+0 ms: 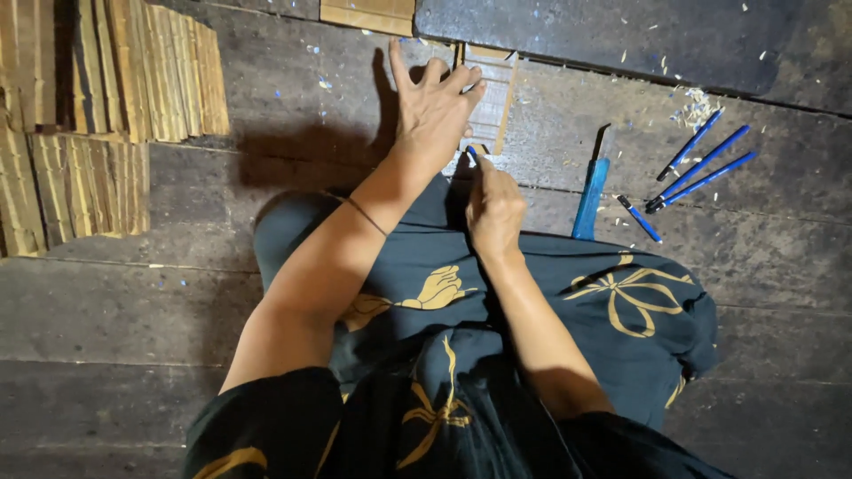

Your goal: Marking and cutting small wooden slats using a template, a marking pen, and a utility knife while sitting on the floor.

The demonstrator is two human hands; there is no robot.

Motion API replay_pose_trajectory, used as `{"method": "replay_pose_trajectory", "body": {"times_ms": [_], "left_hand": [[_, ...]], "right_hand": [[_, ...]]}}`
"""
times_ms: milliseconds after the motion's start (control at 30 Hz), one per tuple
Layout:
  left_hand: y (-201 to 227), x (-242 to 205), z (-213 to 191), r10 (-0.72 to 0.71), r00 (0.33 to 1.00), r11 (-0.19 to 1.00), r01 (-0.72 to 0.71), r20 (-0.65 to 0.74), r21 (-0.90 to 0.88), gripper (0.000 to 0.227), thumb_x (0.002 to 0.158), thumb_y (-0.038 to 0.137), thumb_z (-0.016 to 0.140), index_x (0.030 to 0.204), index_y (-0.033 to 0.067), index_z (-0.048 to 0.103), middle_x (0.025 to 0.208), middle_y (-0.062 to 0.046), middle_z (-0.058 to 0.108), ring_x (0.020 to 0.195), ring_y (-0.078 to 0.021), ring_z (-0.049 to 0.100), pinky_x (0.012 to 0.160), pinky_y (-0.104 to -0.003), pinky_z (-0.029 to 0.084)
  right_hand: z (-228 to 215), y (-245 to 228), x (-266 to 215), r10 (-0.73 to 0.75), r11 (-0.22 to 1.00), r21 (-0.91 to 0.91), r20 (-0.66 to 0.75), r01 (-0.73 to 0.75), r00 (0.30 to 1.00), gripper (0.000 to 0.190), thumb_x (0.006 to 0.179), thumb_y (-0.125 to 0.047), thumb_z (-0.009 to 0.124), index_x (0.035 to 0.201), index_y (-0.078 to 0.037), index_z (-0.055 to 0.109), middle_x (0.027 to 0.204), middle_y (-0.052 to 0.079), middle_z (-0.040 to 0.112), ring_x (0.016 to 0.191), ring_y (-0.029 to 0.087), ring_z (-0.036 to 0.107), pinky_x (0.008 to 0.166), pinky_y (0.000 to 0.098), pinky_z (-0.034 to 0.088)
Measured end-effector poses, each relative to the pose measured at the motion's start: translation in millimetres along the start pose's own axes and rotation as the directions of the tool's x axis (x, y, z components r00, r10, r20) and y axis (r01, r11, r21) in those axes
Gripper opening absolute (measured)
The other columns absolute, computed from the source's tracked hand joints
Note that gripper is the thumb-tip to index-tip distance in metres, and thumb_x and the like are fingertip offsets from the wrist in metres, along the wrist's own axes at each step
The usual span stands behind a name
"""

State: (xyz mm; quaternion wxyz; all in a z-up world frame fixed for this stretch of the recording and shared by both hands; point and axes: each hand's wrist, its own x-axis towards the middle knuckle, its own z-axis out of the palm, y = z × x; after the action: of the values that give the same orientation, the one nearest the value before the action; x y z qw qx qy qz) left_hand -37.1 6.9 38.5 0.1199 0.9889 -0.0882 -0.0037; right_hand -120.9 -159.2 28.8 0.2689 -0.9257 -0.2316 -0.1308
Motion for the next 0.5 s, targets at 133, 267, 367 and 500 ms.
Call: {"method": "replay_pose_trajectory", "body": {"times_ms": [133, 267, 367, 500], "left_hand": [[-0.3, 0.7, 2.7, -0.004, 1.0, 1.0, 0.004, 0.03, 0.005, 0.049, 0.083, 0.016, 0.074, 0.131, 0.0273, 0.07, 0.139, 0.002, 0.061, 0.123, -0.0349, 0.053, 0.109, -0.083, 0.0], [-0.5, -4.2, 2.7, 0.013, 0.998, 1.0, -0.012, -0.063, 0.018, 0.048, 0.08, 0.017, 0.076, 0.127, 0.0259, 0.073, 0.132, 0.004, 0.063, 0.119, -0.0348, 0.053, 0.11, -0.082, 0.002], [-1.3, -2.0, 4.8, 0.006, 0.998, 1.0, -0.005, -0.059, 0.008, 0.049, 0.081, 0.013, 0.076, 0.127, 0.0271, 0.073, 0.133, 0.004, 0.063, 0.119, -0.035, 0.053, 0.11, -0.082, 0.0], [-1.4, -0.3, -0.9, 0.003, 1.0, 1.0, -0.003, -0.012, -0.022, 0.053, 0.08, 0.013, 0.075, 0.131, 0.0278, 0.07, 0.136, 0.003, 0.061, 0.124, -0.0361, 0.052, 0.11, -0.082, -0.001]], "right_hand": [[7.1, 6.2, -1.0, -0.012, 0.998, -0.066, -0.019, 0.01, 1.0, 0.026, 0.102, 0.007, 0.057, 0.127, 0.004, 0.065, 0.076, 0.016, 0.06, 0.067, 0.035, 0.059, 0.056, 0.0465, 0.047], [4.5, 2.5, 3.7, -0.02, 0.984, -0.175, -0.001, 0.02, 1.0, 0.024, 0.099, 0.004, 0.057, 0.121, 0.003, 0.068, 0.072, 0.015, 0.057, 0.064, 0.036, 0.057, 0.055, 0.0476, 0.045], [3.2, 4.5, 2.2, 0.015, 0.969, -0.247, 0.017, -0.01, 1.0, 0.027, 0.094, 0.001, 0.059, 0.119, 0.0, 0.069, 0.069, 0.013, 0.056, 0.062, 0.035, 0.057, 0.048, 0.0484, 0.043], [-9.4, 2.0, -7.7, 0.378, 0.9, -0.336, 0.288, -0.277, 0.88, 0.01, 0.089, -0.018, 0.057, 0.094, -0.011, 0.06, 0.078, 0.015, 0.069, 0.064, 0.052, 0.065, 0.053, 0.0613, 0.048]]}}
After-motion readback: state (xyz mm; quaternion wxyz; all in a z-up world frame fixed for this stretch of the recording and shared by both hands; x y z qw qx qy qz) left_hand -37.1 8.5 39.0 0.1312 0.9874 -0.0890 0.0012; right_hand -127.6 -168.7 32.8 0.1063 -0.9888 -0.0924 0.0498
